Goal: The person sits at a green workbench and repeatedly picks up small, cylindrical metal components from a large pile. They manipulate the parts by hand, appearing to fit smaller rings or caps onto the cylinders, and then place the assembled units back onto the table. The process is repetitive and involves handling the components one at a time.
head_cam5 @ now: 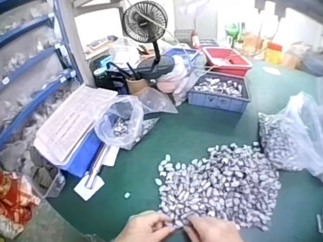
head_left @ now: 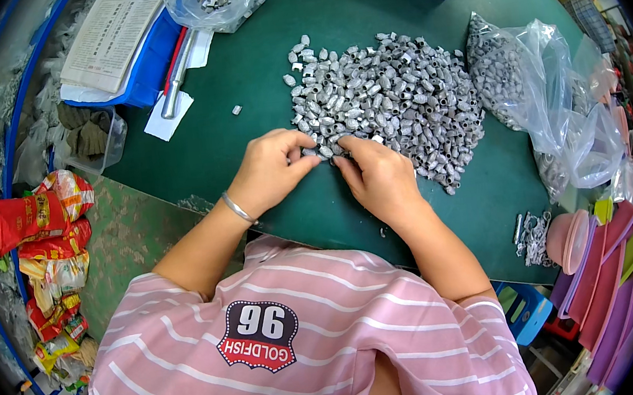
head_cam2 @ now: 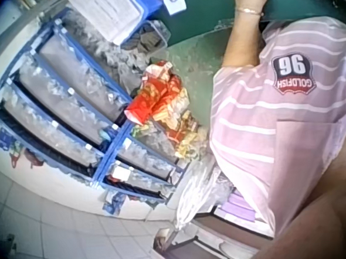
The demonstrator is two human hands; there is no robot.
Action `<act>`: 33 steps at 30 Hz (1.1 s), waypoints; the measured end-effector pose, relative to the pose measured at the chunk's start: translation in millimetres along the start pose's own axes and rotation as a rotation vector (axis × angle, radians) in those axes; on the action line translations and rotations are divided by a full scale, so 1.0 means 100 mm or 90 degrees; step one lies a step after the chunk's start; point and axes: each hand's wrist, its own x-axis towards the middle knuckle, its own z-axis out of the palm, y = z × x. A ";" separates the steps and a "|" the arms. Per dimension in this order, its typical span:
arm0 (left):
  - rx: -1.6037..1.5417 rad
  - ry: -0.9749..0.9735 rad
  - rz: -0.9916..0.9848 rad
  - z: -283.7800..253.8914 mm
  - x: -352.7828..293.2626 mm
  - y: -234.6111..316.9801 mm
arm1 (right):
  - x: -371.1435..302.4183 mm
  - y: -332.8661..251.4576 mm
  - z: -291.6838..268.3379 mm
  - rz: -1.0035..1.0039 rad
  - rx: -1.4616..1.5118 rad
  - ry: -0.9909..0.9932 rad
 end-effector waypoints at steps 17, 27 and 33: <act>0.072 0.002 0.132 0.31 -0.07 0.09 | -0.17 0.07 0.01 -0.002 -0.086 -0.001; -0.237 -0.047 0.108 0.17 -0.09 0.17 | -0.19 0.12 -0.15 0.041 0.302 0.045; -0.322 -0.022 0.185 0.22 -0.12 0.18 | -0.21 0.17 -0.13 -0.009 0.435 0.069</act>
